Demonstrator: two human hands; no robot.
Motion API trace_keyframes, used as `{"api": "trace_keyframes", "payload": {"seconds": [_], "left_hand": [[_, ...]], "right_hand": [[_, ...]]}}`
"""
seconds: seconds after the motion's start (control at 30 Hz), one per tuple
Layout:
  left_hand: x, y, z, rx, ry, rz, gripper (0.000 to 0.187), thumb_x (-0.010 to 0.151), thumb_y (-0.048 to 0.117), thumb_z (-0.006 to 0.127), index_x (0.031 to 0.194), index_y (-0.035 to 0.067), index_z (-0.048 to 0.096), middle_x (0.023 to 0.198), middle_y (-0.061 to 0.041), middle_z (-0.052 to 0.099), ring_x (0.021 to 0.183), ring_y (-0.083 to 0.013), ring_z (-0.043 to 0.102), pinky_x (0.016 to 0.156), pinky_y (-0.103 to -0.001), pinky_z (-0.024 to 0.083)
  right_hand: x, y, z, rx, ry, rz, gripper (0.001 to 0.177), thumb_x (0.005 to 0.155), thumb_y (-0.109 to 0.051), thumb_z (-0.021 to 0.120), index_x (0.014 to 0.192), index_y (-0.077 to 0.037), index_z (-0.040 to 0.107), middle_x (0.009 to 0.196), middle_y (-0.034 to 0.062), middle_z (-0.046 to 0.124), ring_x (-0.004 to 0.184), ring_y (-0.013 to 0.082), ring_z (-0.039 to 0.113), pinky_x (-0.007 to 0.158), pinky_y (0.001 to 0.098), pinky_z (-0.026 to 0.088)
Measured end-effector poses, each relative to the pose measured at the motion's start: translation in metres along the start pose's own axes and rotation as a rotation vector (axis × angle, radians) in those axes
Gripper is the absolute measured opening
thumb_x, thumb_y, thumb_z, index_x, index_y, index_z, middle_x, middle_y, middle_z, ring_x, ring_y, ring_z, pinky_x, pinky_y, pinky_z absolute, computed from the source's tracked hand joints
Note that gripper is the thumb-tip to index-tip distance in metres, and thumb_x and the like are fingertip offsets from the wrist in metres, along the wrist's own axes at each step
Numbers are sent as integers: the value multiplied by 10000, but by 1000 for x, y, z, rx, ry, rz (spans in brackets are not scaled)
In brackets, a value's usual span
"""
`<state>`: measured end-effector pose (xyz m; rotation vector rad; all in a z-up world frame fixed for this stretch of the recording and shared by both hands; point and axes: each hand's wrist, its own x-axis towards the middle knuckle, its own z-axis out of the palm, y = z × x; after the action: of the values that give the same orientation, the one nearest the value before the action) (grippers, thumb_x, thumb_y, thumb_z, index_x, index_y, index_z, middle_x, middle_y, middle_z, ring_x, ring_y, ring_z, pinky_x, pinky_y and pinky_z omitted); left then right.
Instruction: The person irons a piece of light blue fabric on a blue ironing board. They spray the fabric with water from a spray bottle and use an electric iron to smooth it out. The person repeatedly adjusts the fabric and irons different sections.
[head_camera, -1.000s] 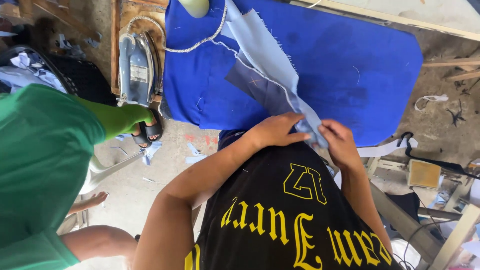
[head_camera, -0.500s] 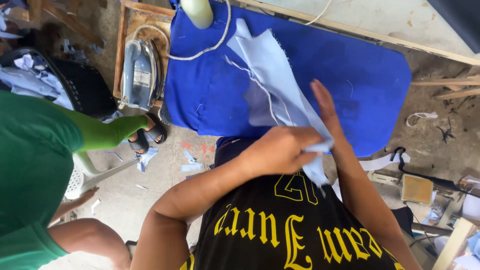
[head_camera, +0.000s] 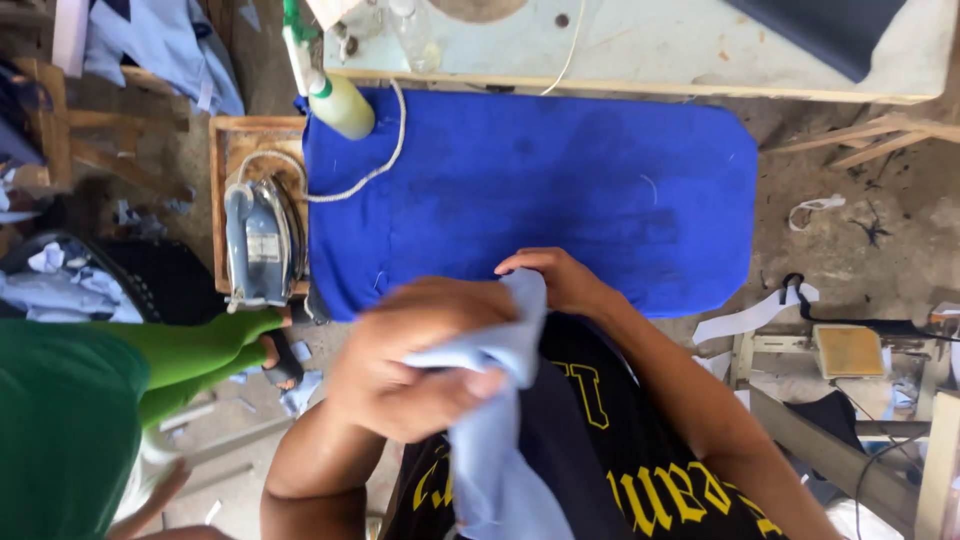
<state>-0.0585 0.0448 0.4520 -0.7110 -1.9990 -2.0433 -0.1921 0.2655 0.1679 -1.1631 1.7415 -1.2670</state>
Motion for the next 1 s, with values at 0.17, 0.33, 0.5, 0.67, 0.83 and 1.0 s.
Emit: {"api": "trace_keyframes", "payload": {"seconds": [0.17,0.33,0.5,0.67,0.83,1.0], "left_hand": [[-27,-62,-74,589,129,-128,215,1077,217,545,933,59,574,920,-78,622,677,-210,527,648,-357,410],[-55,-245,-139,733,74,-497,186,969,71,645,1038,-83,725,900,-332,726,855,-574,685,743,-631,519],[-40,-308,-167,958,154,-325,200,927,44,707,1088,-51,775,947,-286,758,888,-544,709,768,-632,558],[-79,-316,-154,1147,241,-294,246,861,28,778,1085,115,831,994,-96,772,922,-399,723,736,-558,588],[-194,-376,-105,1394,69,-537,267,932,244,682,1136,330,830,1250,-20,750,1174,-302,671,825,-466,597],[-265,-381,-65,1455,74,-690,273,959,224,671,1177,262,830,1375,-80,701,1285,-332,612,914,-472,555]], "right_hand": [[-81,112,-54,-118,383,369,519,719,42,815,1205,-138,782,1084,-34,783,981,75,663,931,244,516],[-113,138,-134,-279,460,572,284,860,-60,794,1142,-30,806,1050,236,787,1026,419,735,966,491,535],[-112,173,-223,-787,557,422,414,891,-112,849,1297,-167,792,1109,99,734,1066,367,727,970,460,572],[-116,160,-200,-956,658,325,466,901,-75,873,1347,-199,817,963,44,601,898,305,711,861,439,608],[-140,213,-117,-947,463,563,382,939,-213,832,1316,-213,769,1240,122,622,1194,410,655,1049,484,550],[-163,222,-63,-831,414,638,337,985,-237,798,1301,-124,767,1510,143,575,1391,431,563,1211,493,466]]}}
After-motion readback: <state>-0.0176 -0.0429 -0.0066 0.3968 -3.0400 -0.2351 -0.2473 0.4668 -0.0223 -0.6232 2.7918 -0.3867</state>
